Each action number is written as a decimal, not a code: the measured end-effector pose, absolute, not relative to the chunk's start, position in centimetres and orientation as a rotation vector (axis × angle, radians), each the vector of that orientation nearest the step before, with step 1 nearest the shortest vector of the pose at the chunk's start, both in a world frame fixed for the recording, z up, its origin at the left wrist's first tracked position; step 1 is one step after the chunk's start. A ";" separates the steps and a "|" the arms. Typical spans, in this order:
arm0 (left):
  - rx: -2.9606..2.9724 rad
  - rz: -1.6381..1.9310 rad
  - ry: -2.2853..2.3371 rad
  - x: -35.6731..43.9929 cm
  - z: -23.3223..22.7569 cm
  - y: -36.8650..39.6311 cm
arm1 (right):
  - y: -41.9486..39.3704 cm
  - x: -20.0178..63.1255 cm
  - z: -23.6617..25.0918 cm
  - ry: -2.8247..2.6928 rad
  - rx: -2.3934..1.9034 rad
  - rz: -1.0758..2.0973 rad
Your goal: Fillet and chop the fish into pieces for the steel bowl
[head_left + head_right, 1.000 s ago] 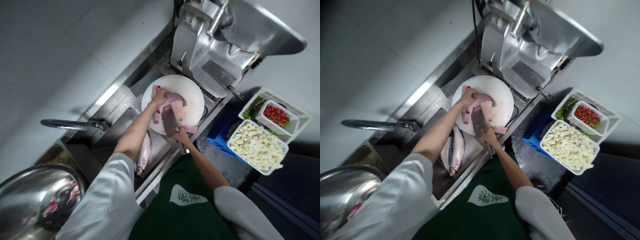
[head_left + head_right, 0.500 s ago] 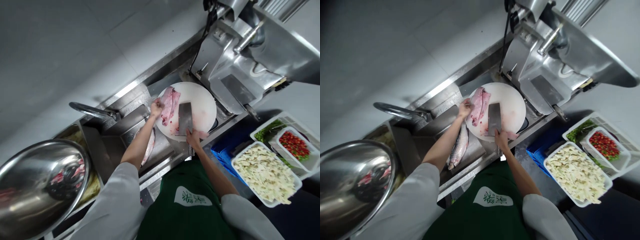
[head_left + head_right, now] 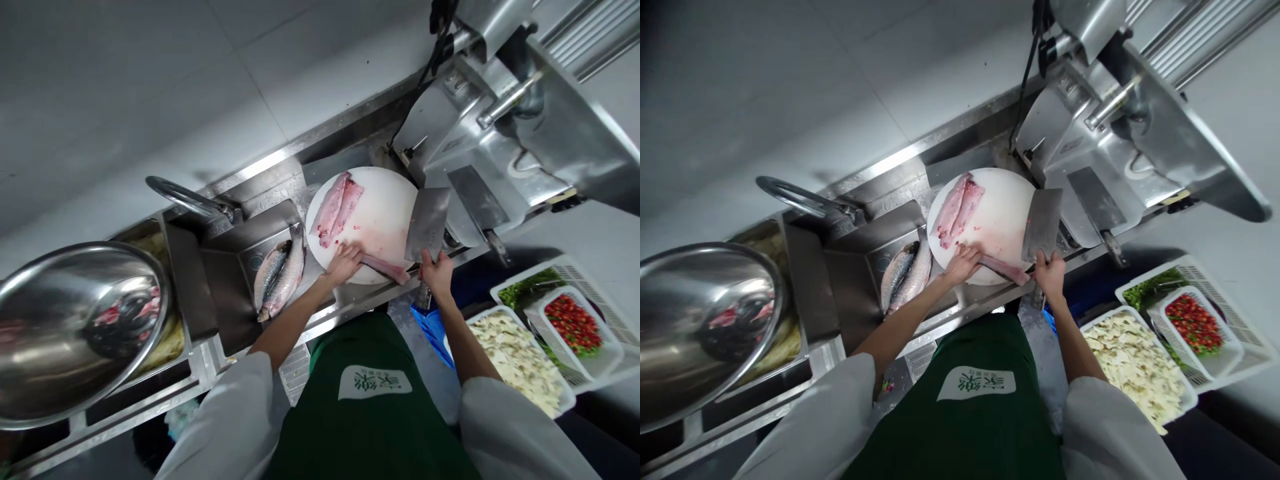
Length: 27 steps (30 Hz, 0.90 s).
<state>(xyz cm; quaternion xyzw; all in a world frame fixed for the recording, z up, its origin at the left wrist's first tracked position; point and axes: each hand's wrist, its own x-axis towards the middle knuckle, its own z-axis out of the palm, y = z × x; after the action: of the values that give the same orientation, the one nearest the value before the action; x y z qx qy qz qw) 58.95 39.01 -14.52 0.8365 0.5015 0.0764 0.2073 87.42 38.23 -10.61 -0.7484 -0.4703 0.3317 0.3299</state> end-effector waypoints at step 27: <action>1.699 0.917 2.021 58.6 -1.4 35.8 | 38.8 92.3 -6.3 -2.481 -2.316 0.488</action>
<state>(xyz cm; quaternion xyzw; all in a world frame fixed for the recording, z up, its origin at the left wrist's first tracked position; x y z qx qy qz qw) 58.59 35.85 -1.39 0.5986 0.7123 0.3233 0.1725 92.34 38.78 -6.27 -0.6684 -0.7161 0.1409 -0.1434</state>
